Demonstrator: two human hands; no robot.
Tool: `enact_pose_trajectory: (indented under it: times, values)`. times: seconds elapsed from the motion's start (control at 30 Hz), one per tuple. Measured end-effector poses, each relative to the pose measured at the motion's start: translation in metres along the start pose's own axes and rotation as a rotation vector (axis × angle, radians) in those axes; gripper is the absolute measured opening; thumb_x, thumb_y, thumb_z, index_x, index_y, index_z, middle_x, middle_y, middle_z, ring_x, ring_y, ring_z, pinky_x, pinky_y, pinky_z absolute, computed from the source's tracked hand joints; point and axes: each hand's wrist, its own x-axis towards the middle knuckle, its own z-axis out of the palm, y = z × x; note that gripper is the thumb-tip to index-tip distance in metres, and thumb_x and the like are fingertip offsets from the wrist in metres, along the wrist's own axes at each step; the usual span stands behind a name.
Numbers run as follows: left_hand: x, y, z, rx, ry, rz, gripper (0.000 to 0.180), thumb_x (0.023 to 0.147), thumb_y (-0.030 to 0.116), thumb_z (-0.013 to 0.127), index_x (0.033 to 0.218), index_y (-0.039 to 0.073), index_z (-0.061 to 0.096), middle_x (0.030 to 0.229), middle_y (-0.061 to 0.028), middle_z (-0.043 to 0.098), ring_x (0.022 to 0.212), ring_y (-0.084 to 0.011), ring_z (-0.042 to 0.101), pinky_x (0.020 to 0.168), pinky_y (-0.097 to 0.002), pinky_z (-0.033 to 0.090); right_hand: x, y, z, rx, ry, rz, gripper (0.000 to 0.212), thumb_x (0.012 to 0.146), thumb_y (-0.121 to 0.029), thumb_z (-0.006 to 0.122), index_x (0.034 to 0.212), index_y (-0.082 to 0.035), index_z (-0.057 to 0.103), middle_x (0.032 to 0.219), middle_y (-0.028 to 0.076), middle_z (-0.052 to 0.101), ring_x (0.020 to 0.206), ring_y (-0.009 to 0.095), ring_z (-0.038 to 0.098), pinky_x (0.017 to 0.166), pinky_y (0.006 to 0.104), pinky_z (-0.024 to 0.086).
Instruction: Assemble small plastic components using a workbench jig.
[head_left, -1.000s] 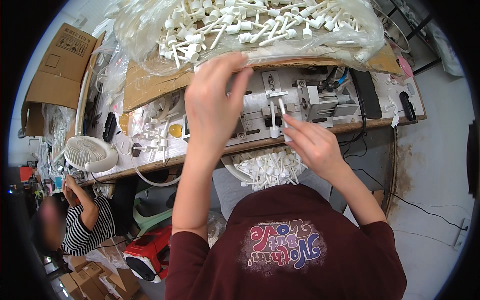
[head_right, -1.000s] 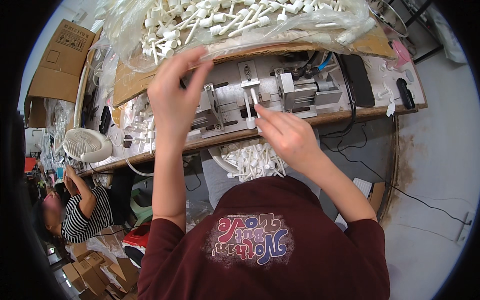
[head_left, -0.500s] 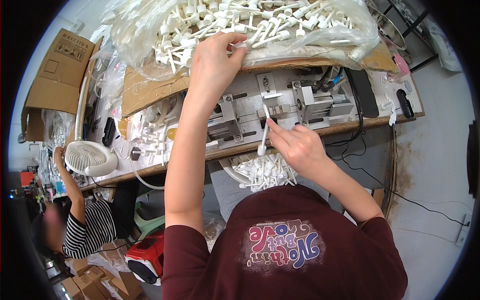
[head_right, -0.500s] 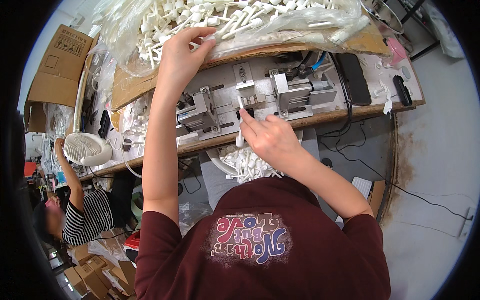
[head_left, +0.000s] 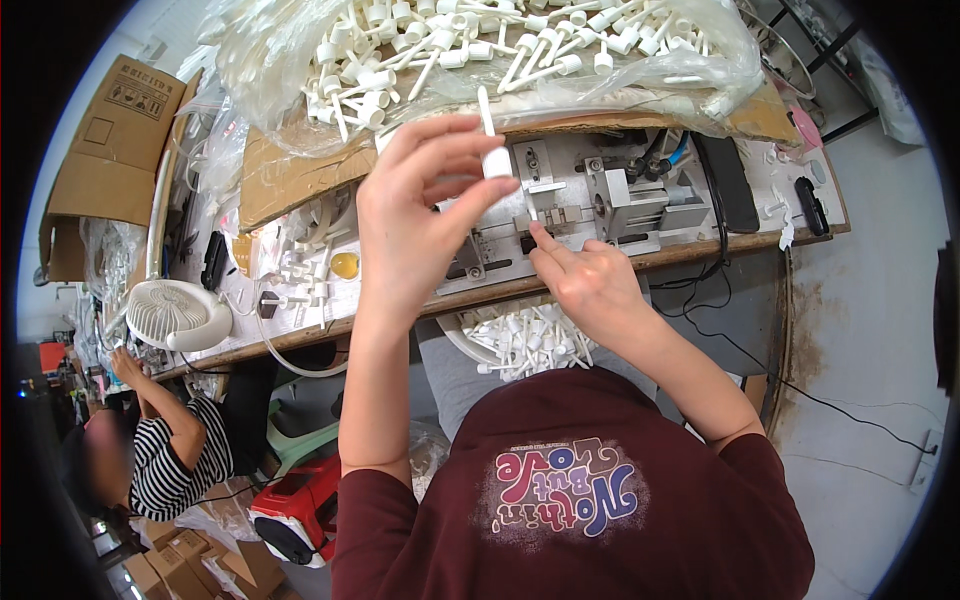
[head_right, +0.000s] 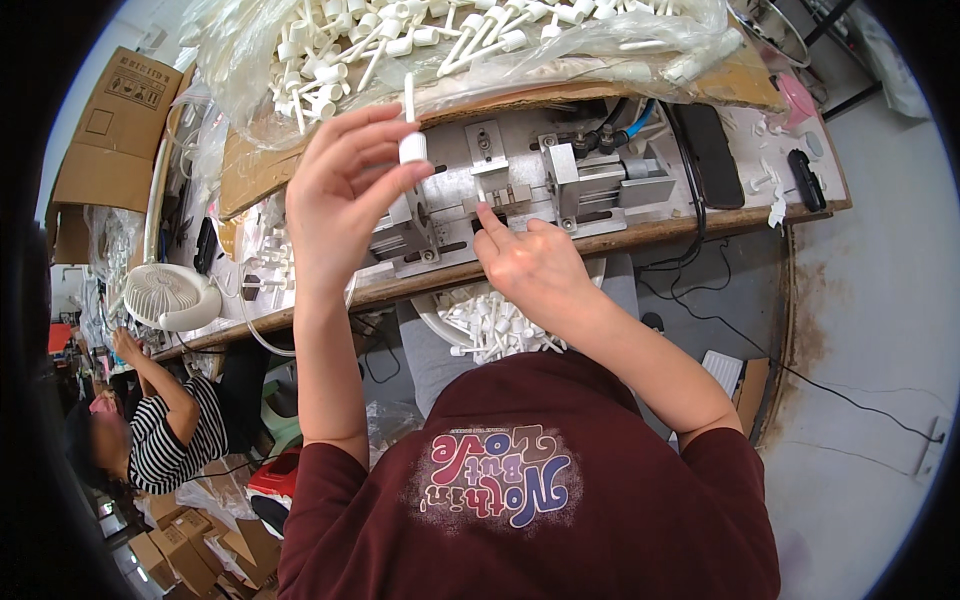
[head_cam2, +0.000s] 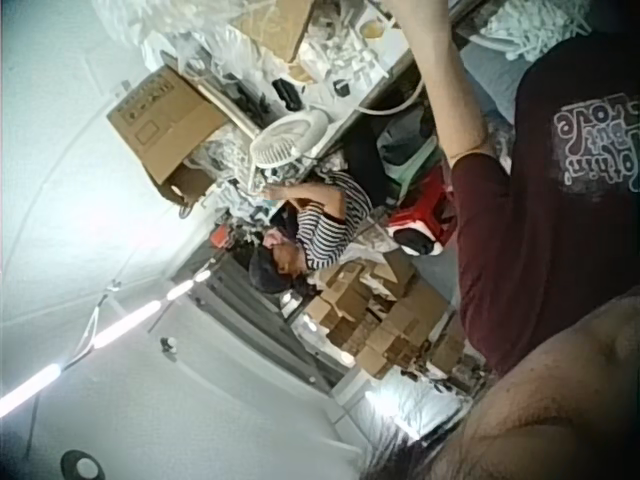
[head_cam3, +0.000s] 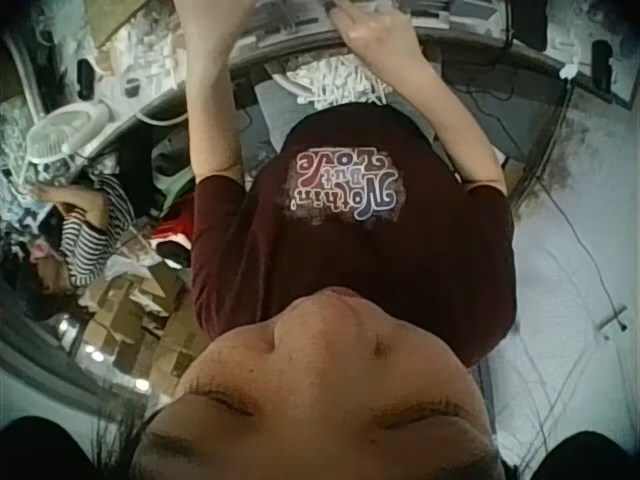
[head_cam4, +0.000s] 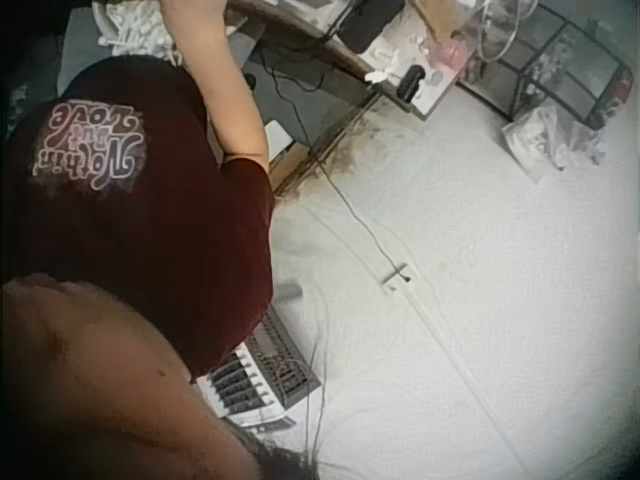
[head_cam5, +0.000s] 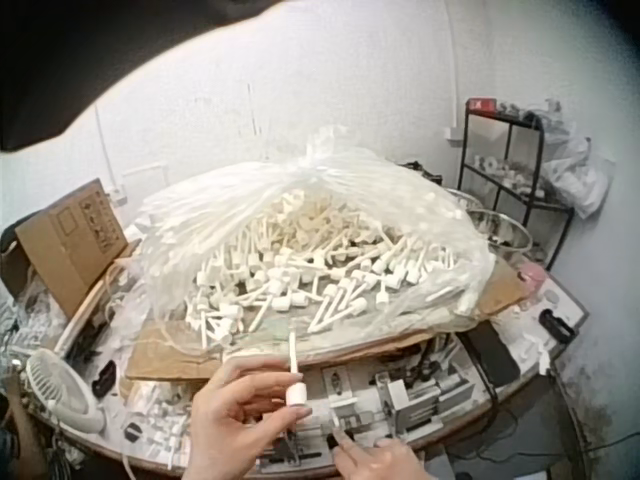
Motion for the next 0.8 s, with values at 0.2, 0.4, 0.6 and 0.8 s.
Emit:
enact_pose_trajectory:
  times: [0.2, 0.4, 0.6, 0.8]
  values:
    - [-0.053, -0.012, 0.008, 0.174, 0.01, 0.096, 0.03, 0.074, -0.001, 0.079, 0.103, 0.003, 0.073, 0.122, -0.0098, 0.061, 0.085, -0.0155, 0.069, 0.074, -0.0289, 0.061, 0.021, 0.014, -0.026, 0.227, 0.035, 0.046, 0.013, 0.077, -0.015, 0.069, 0.085, -0.007, 0.063, 0.101, 0.011, 0.071, 0.067, 0.024, 0.068, 0.062, 0.0338, 0.052]
    - [-0.094, -0.034, 0.034, 0.452, -0.027, 0.191, 0.035, 0.073, 0.001, 0.079, 0.107, 0.004, 0.073, 0.12, -0.0106, 0.067, 0.085, -0.02, 0.067, 0.073, -0.0302, 0.056, 0.108, 0.08, -0.075, -0.17, 0.369, 0.037, 0.019, 0.081, -0.007, 0.07, 0.1, -0.009, 0.067, 0.095, 0.004, 0.068, 0.075, 0.022, 0.066, 0.065, 0.0334, 0.053]
    - [-0.093, -0.051, 0.06, 0.723, -0.056, 0.305, 0.029, 0.076, 0.01, 0.077, 0.104, 0.004, 0.072, 0.117, -0.0052, 0.07, 0.081, -0.0165, 0.068, 0.067, -0.0299, 0.05, 0.157, 0.144, -0.031, -0.338, 0.013, -0.164, 0.025, 0.081, -0.015, 0.066, 0.104, -0.006, 0.067, 0.11, 0.012, 0.063, 0.097, 0.029, 0.065, 0.078, 0.0399, 0.055]
    - [-0.084, -0.054, 0.062, 0.779, -0.104, 0.319, 0.027, 0.076, 0.01, 0.076, 0.103, 0.006, 0.073, 0.117, -0.0041, 0.071, 0.075, -0.0163, 0.068, 0.062, -0.0288, 0.047, 0.144, 0.145, -0.038, -0.211, -0.078, -0.131, 0.016, 0.082, -0.003, 0.063, 0.098, -0.006, 0.065, 0.095, 0.008, 0.065, 0.092, 0.03, 0.065, 0.076, 0.043, 0.053]
